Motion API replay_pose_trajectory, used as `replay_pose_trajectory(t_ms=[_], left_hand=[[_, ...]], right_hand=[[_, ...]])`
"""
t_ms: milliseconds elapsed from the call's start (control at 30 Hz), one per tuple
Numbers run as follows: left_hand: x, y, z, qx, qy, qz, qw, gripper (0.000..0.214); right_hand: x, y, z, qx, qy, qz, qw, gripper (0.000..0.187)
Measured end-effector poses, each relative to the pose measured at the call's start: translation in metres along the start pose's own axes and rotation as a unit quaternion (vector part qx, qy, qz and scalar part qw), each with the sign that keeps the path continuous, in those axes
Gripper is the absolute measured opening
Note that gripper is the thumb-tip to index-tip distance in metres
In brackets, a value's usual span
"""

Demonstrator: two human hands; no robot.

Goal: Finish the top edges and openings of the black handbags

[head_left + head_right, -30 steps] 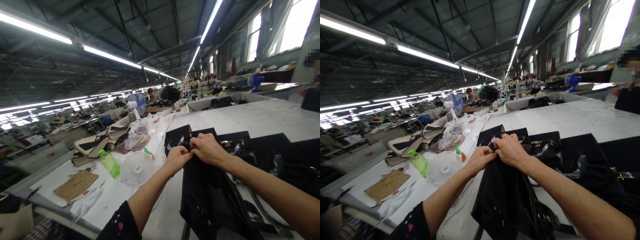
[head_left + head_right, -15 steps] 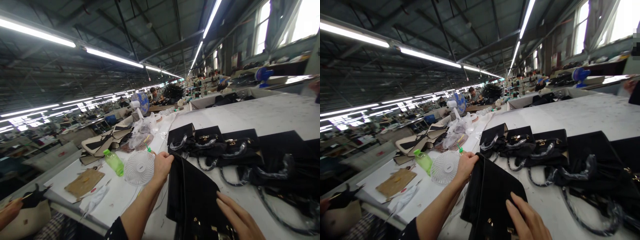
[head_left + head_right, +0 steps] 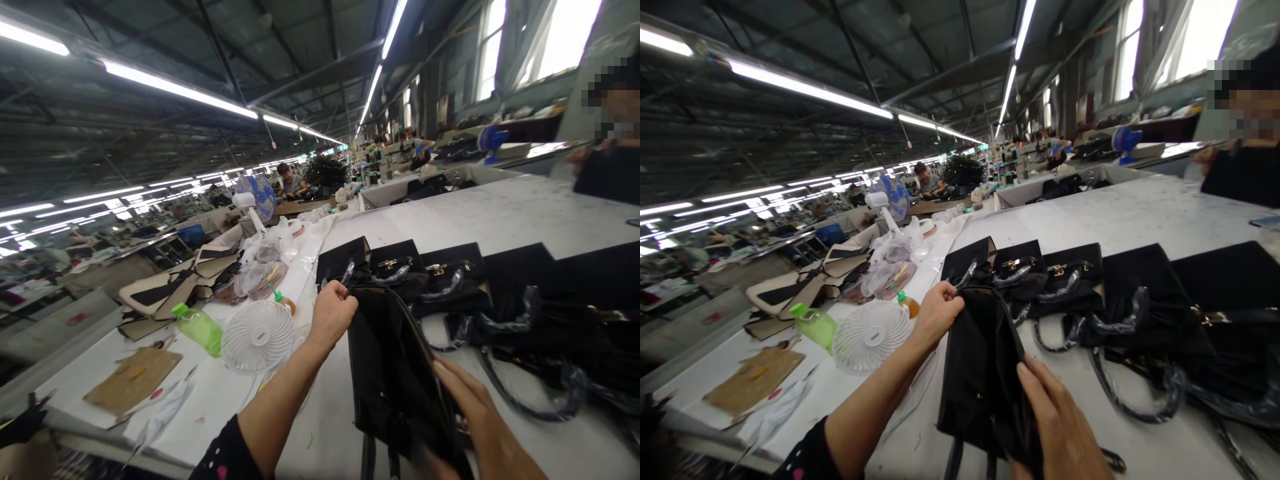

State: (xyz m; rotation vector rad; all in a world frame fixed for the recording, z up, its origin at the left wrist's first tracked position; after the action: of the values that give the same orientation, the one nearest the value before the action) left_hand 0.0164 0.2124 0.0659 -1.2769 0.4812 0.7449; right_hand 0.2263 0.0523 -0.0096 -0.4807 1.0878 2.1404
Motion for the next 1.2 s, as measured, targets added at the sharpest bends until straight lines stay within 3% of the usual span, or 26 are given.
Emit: replay_pose_trajectory(t_ms=[67,167,267,333,400,467,600,700,800,867,933,1000,1100,1200], left_hand=[[-0.006,-0.003,0.000,0.025,0.040,0.055,0.997,0.006],[-0.017,-0.021,-0.004,0.156,0.056,0.184,0.969,0.057],[-0.014,-0.049,-0.014,0.356,0.102,0.285,0.884,0.085],[-0.004,-0.063,-0.019,0.455,0.173,0.276,0.829,0.083],[0.007,-0.071,-0.021,0.515,0.236,0.226,0.793,0.079],[0.012,-0.072,-0.017,0.518,0.257,0.169,0.798,0.074],[0.013,-0.066,-0.008,0.450,0.250,0.110,0.850,0.056],[0.012,-0.064,-0.007,0.439,0.261,0.101,0.854,0.047],[0.012,-0.064,-0.005,0.436,0.235,0.078,0.865,0.033],[0.013,-0.064,-0.003,0.437,0.211,0.056,0.873,0.022],[0.014,-0.063,0.000,0.433,0.198,0.040,0.878,0.015],[0.016,-0.061,0.002,0.426,0.196,0.033,0.883,0.014],[0.017,-0.061,0.003,0.425,0.194,0.034,0.884,0.013],[0.016,-0.062,0.002,0.426,0.190,0.048,0.884,0.011]], right_hand=[[-0.020,-0.029,0.017,0.015,0.012,-0.018,1.000,0.066],[-0.041,-0.072,0.044,0.116,0.041,-0.031,0.992,0.060],[-0.042,-0.088,0.066,0.191,0.130,0.057,0.971,0.058],[-0.037,-0.089,0.075,0.243,0.156,0.106,0.952,0.057],[-0.032,-0.086,0.079,0.280,0.159,0.142,0.936,0.058],[-0.028,-0.084,0.082,0.296,0.160,0.169,0.926,0.061],[-0.027,-0.084,0.088,0.294,0.159,0.180,0.925,0.060],[-0.026,-0.087,0.090,0.269,0.162,0.170,0.934,0.055],[-0.025,-0.092,0.090,0.217,0.162,0.178,0.946,0.054],[-0.025,-0.094,0.089,0.153,0.176,0.196,0.952,0.067],[-0.027,-0.095,0.089,0.095,0.196,0.218,0.951,0.079],[-0.031,-0.094,0.089,0.068,0.211,0.244,0.944,0.079],[-0.034,-0.089,0.090,0.082,0.216,0.286,0.930,0.070],[-0.032,-0.084,0.092,0.151,0.181,0.244,0.941,0.065]])
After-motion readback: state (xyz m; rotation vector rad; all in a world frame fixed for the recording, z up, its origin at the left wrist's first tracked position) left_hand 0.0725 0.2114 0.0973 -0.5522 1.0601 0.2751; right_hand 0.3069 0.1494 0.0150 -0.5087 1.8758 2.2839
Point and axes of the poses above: each hand's wrist, its own z-axis towards the middle knuckle, its own x-axis out of the palm, y = z × x, the point moved 3 cm from there along z, towards the middle knuckle, and after that the axes turned 11 degrees about x, right-handed, at the moved point
